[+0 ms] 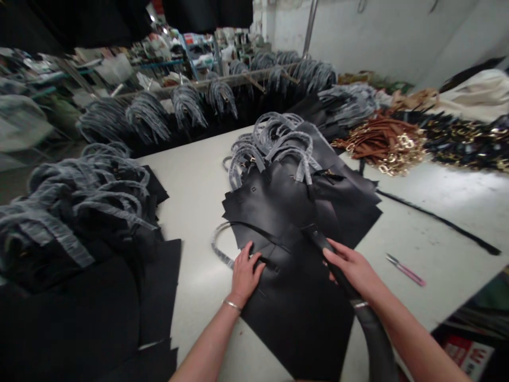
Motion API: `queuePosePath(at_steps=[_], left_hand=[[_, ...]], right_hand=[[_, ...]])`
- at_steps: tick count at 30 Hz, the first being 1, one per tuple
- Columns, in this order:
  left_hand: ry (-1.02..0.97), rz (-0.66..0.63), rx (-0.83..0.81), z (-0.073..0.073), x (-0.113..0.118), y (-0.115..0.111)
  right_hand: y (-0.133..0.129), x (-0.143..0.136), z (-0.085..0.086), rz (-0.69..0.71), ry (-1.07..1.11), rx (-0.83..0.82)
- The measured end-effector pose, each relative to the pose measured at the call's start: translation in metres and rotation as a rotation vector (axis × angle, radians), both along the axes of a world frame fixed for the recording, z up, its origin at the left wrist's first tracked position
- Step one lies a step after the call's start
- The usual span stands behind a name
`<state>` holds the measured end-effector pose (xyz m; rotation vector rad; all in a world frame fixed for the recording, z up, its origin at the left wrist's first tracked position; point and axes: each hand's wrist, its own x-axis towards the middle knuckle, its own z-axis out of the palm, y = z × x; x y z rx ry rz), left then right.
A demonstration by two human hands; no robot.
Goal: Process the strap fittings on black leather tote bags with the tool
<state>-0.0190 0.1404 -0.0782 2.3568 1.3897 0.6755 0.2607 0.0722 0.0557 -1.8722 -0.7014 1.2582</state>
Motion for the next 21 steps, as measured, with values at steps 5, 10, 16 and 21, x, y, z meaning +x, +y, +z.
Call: queuePosePath(at_steps=[5,10,16,21], left_hand=[[0.007,-0.004,0.096,-0.008,0.000,0.000],[0.038,-0.041,0.170,-0.012,0.001,-0.001],[0.101,-0.072,0.189,-0.006,0.002,-0.002],[0.017,-0.084,0.160,-0.011,0.003,-0.002]], right_hand=[[-0.073,0.056,0.013,-0.286,-0.125,-0.061],[-0.129,0.075,-0.007,-0.358,-0.095,-0.193],[-0.118,0.074,-0.032,-0.346,0.041,-0.185],[-0.089,0.086,-0.035,-0.443,-0.080,-0.058]])
